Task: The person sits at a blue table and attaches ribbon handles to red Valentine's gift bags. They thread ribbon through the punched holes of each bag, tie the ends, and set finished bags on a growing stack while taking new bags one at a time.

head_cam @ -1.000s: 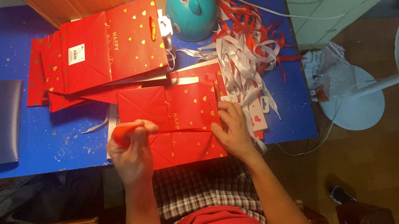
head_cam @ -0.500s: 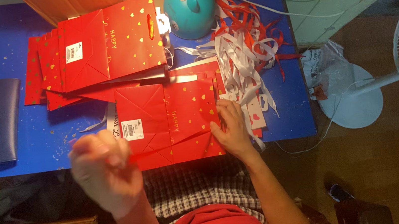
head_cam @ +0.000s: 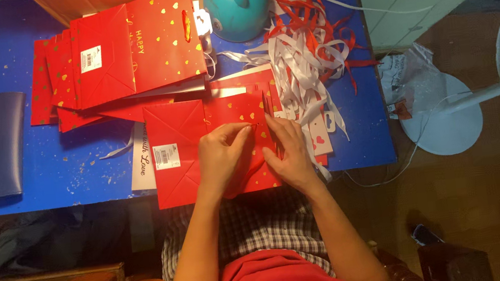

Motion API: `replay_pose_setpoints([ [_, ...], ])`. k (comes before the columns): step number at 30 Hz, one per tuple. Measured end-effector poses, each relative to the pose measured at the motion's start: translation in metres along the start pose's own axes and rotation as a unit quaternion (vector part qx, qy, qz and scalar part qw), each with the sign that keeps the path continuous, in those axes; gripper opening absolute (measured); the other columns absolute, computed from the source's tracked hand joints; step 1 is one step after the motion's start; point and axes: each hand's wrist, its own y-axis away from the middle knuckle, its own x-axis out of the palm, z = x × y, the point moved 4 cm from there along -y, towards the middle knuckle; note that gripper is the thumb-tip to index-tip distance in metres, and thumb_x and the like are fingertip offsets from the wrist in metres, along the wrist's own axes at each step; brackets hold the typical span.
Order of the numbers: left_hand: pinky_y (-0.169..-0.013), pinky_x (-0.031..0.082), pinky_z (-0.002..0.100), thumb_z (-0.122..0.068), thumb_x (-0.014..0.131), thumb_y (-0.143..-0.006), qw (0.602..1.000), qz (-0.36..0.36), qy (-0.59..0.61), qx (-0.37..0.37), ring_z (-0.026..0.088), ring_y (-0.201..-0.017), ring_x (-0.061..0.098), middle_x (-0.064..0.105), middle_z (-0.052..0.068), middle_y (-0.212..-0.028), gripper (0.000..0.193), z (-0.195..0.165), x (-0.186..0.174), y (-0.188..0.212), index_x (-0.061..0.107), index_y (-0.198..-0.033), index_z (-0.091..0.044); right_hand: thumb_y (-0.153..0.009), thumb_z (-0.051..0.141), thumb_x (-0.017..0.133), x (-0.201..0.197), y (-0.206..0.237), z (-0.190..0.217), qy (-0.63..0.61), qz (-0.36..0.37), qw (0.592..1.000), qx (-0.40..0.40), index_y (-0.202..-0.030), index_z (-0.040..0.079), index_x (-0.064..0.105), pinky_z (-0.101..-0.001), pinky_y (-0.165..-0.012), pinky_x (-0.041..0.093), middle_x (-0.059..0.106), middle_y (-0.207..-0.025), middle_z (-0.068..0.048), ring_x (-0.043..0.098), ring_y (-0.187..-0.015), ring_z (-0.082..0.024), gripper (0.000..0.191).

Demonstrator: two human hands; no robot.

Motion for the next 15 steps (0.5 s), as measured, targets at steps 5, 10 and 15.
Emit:
replay_pose_setpoints([
  [5,-0.072,0.06,0.026,-0.019,0.073,-0.091,0.999,0.018,0.035,-0.017,0.012,-0.081,0.079,0.081,0.008,-0.09,0.019,0.0027,0.0008,-0.0017,0.08,-0.102,-0.004,-0.082,0.01,0.072,0.0002,-0.0003,0.0021,-0.002,0.005,1.0,0.003,-0.147,0.007,0.052,-0.0421,-0.114,0.038,0.056,-0.134,-0.013,0.049,-0.129,-0.033,0.069],
  [10,-0.068,0.058,0.026,-0.019,0.074,-0.09,0.998,0.003,0.038,-0.048,0.012,-0.076,0.078,0.081,0.007,-0.087,0.02,0.0026,0.0011,-0.0002,0.081,-0.104,-0.007,-0.084,0.01,0.072,-0.0012,-0.001,0.0016,-0.014,0.012,1.0,-0.003,-0.146,0.007,0.054,-0.0413,-0.114,0.039,0.057,-0.135,-0.012,0.048,-0.129,-0.032,0.064],
  [15,-0.064,0.056,0.026,-0.023,0.077,-0.089,0.999,-0.034,-0.012,-0.009,0.011,-0.072,0.077,0.08,0.004,-0.082,0.016,-0.0039,0.001,0.0021,0.082,-0.097,-0.009,-0.084,0.01,0.072,-0.0023,-0.0016,0.0038,-0.022,0.016,1.0,-0.003,-0.145,0.007,0.055,-0.0405,-0.113,0.04,0.057,-0.134,-0.011,0.048,-0.128,-0.031,0.063],
])
